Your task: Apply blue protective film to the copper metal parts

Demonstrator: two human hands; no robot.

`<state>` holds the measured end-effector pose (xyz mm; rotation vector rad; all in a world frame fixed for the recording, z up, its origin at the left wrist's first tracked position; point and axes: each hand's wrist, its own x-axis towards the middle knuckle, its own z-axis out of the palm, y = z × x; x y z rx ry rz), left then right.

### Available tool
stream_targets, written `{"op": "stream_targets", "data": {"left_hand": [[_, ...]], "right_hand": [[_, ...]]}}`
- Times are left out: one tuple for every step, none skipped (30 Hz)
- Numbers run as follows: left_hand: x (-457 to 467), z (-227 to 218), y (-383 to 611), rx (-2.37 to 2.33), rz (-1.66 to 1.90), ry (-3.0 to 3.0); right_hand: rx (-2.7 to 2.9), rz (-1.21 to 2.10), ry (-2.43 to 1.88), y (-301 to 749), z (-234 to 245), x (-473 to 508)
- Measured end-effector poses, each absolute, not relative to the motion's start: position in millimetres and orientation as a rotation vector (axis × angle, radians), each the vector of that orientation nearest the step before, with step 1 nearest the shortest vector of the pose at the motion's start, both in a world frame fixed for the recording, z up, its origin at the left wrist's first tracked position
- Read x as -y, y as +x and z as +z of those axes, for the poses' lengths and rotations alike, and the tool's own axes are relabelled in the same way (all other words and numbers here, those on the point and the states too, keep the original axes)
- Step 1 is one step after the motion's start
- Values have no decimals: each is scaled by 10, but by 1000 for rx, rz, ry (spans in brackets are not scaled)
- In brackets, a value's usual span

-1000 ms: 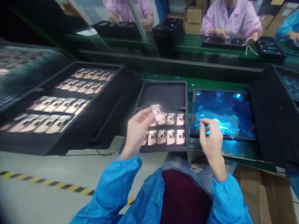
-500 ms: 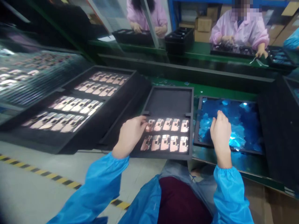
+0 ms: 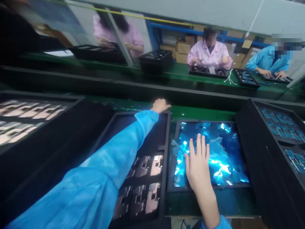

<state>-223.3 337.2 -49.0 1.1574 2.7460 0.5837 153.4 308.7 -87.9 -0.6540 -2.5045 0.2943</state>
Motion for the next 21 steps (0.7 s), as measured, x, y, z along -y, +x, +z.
{"op": "stream_targets", "data": {"left_hand": [[-3454, -528, -2293, -2756, 614, 1077], [-3506, -548, -2339, -2761, 649, 989], [-3533, -550, -2369, -2755, 690, 913], [-3538, -537, -2382, -2732, 739, 872], [-3522, -510, -2374, -2703, 788, 847], [-3485, -472, -2341, -2680, 831, 837], [-3425, -426, -2281, -2644, 897, 831], [-3341, -374, -2190, -2579, 999, 820], [-3232, -320, -2069, -2477, 1132, 804], [-3101, -265, -1920, -2338, 1278, 784], [-2950, -212, -1748, -2177, 1413, 766], [-2786, -163, -1557, -2015, 1519, 752], [-2617, -121, -1355, -1881, 1586, 748], [-2450, -88, -1150, -1794, 1611, 758], [-2294, -67, -948, -1737, 1620, 767], [-2152, -58, -756, -1698, 1620, 765], [-2028, -62, -580, -1674, 1616, 750], [-1924, -78, -423, -1659, 1608, 726], [-1839, -102, -287, -1655, 1603, 700], [-1771, -131, -172, -1659, 1604, 678], [-1716, -161, -75, -1669, 1612, 661]], "right_hand": [[2488, 287, -699, 1523, -869, -3081], [2466, 288, -749, 1512, -859, -3087], [2439, 290, -798, 1504, -848, -3103], [2406, 285, -838, 1497, -836, -3125], [2367, 271, -865, 1489, -820, -3150], [2326, 253, -876, 1480, -800, -3176], [2285, 238, -878, 1466, -772, -3200], [2246, 229, -879, 1445, -738, -3222], [2217, 231, -884, 1415, -698, -3241], [2203, 241, -890, 1377, -653, -3258], [2210, 254, -901, 1332, -607, -3274], [2234, 266, -915, 1283, -564, -3291], [2269, 274, -931, 1233, -526, -3307], [2303, 278, -945, 1188, -498, -3323], [2326, 284, -953, 1152, -479, -3335], [2330, 304, -951, 1129, -468, -3342], [2311, 354, -931, 1123, -463, -3340], [2270, 447, -892, 1133, -460, -3327], [2216, 581, -837, 1160, -458, -3301], [2158, 742, -773, 1200, -454, -3263], [2108, 904, -707, 1250, -448, -3214]]}}
